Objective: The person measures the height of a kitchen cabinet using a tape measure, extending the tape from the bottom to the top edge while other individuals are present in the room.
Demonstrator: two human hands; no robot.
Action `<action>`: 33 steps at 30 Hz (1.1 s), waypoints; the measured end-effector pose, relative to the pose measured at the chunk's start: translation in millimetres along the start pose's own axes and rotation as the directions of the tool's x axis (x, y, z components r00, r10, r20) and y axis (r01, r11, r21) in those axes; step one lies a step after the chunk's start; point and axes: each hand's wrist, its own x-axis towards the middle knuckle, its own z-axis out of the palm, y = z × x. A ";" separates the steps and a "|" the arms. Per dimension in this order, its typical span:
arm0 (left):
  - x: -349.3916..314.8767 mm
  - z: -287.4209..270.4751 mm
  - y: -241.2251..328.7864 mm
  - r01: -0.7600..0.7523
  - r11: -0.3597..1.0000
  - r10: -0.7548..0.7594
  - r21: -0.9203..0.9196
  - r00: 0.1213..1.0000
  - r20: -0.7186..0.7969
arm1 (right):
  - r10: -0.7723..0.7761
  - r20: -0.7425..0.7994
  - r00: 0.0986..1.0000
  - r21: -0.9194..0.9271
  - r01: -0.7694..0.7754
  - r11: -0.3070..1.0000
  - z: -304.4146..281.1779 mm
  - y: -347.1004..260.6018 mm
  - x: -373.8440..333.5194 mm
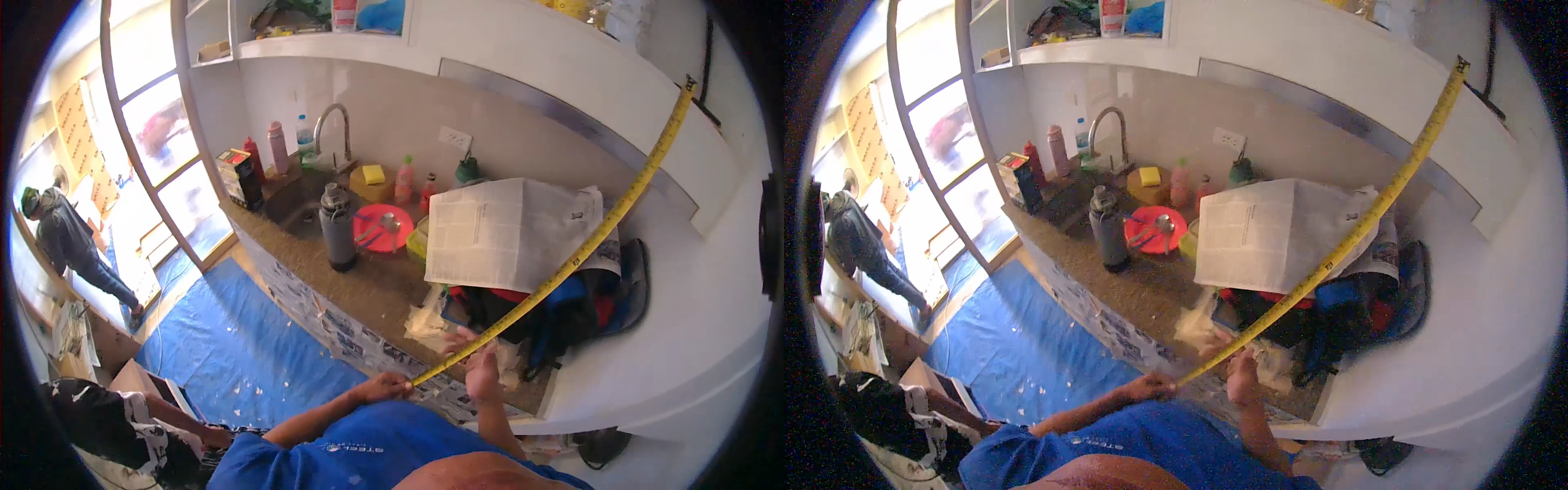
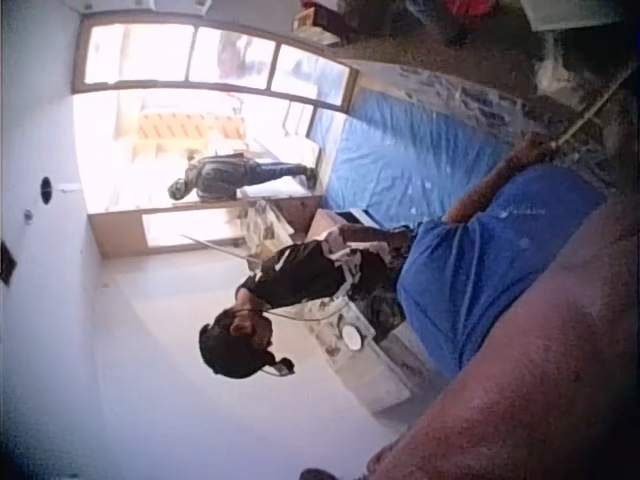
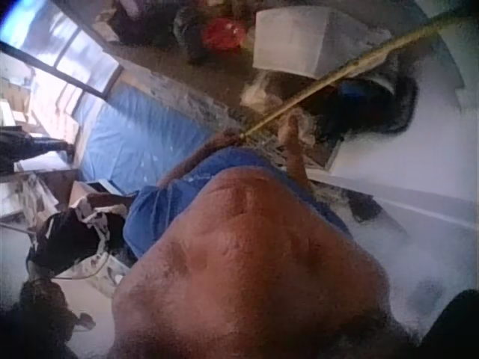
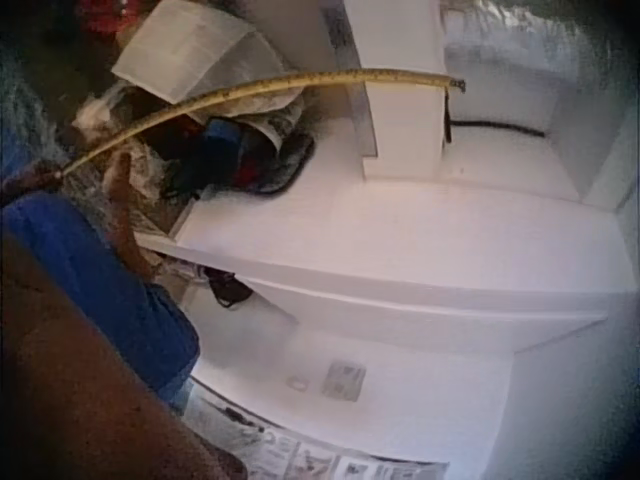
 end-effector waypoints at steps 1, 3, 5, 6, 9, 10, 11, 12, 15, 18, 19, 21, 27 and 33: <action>2.0 -1.8 9.2 0.025 1.000 -0.025 0.009 0.999 -0.029 | 0.018 -0.005 1.000 0.007 -0.018 1.000 -0.5 1.1 0.8; 10.9 -4.7 -11.8 0.018 0.999 -0.018 0.033 1.000 0.008 | 0.098 -0.077 0.992 0.012 -0.097 0.995 -21.3 27.1 -1.0; 21.0 -11.1 -22.7 0.012 0.998 -0.015 0.061 0.999 0.040 | 0.046 -0.086 0.995 0.035 -0.043 0.998 -35.7 49.0 1.0; 21.4 -11.3 -22.9 0.016 0.998 -0.019 0.063 0.999 0.044 | 0.097 -0.104 0.990 0.030 -0.094 0.995 -45.0 57.3 2.1; 19.6 -9.4 -6.4 -0.019 1.000 0.019 -0.014 0.999 0.032 | 0.125 -0.091 0.988 -0.065 -0.131 0.989 -45.8 46.2 5.4; 20.3 -8.8 -10.9 -0.011 0.999 0.012 -0.031 0.999 0.040 | 0.107 -0.079 0.991 -0.088 -0.114 0.990 -39.4 34.8 5.8; 21.1 -9.1 -15.2 -0.003 0.999 0.005 -0.048 0.999 0.047 | 0.070 -0.070 0.995 -0.069 -0.075 0.995 -30.2 23.9 8.6; 20.5 -7.6 -12.4 0.001 0.999 0.000 -0.041 0.999 0.037 | 0.032 -0.071 0.997 -0.050 -0.035 0.998 -25.8 15.8 9.7; 20.3 -6.3 -9.6 0.011 1.000 -0.011 -0.021 1.000 0.022 | -0.020 -0.087 0.996 -0.062 0.014 0.998 -27.3 5.4 12.0; 19.3 -3.3 -13.4 0.030 1.000 -0.030 -0.001 0.999 0.032 | -0.055 -0.110 0.992 -0.083 0.046 0.995 -22.4 -6.1 12.1; 18.5 -4.2 -5.2 0.042 0.999 -0.042 0.017 0.998 0.035 | -0.066 -0.122 0.990 -0.088 0.055 0.995 -23.6 -5.6 9.4; 16.9 -3.0 0.2 0.025 1.000 -0.026 0.011 0.999 0.036 | -0.140 -0.144 0.980 -0.153 0.118 0.981 -32.7 -0.4 6.9; 9.0 -10.8 18.5 0.021 0.987 -0.017 -0.158 1.000 0.021 | -0.459 -0.181 0.870 -0.516 0.313 0.797 -29.9 -113.9 58.5; 8.3 -20.4 6.2 -0.013 0.976 -0.010 -0.219 0.995 -0.102 | -0.859 0.233 0.456 -0.939 0.336 -0.076 -31.3 -263.5 129.4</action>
